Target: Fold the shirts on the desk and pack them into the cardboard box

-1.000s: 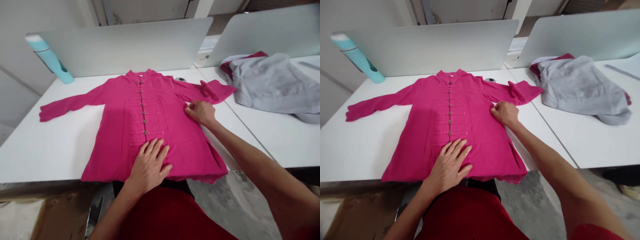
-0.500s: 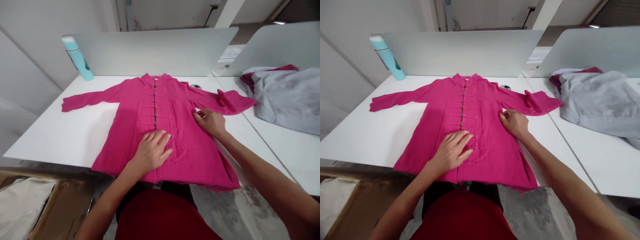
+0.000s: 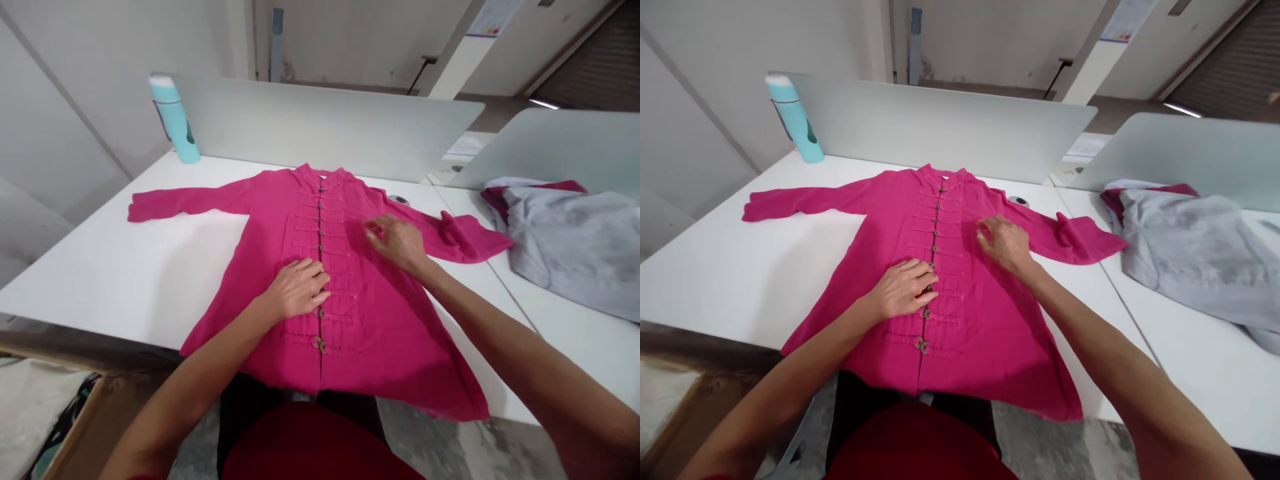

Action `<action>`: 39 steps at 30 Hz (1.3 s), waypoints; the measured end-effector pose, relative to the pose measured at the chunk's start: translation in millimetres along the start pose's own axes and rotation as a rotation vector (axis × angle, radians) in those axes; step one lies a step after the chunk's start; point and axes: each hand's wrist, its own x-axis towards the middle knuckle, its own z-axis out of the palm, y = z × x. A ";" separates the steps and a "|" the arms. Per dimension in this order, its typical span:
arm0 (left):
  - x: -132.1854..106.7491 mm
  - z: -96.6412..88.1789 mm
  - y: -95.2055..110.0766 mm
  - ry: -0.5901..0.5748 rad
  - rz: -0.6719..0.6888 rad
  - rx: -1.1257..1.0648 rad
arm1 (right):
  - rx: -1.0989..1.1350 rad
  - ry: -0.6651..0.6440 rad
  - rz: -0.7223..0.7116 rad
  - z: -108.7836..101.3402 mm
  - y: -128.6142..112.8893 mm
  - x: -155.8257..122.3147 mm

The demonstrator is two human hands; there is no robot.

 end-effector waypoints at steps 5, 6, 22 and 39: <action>-1.9 8.3 -2.4 0.085 0.058 -0.044 | 0.056 -0.005 -0.119 21.2 -31.4 45.6; -1.7 8.2 -2.5 0.083 0.061 -0.047 | 0.082 -0.005 -0.142 27.1 -35.7 54.0; -0.4 1.3 0.7 0.067 0.020 -0.072 | 0.212 -0.026 -0.296 91.4 -44.6 72.1; -1.2 11.7 -26.1 0.342 -0.043 -0.036 | 0.218 -0.022 -0.307 48.6 -44.4 28.3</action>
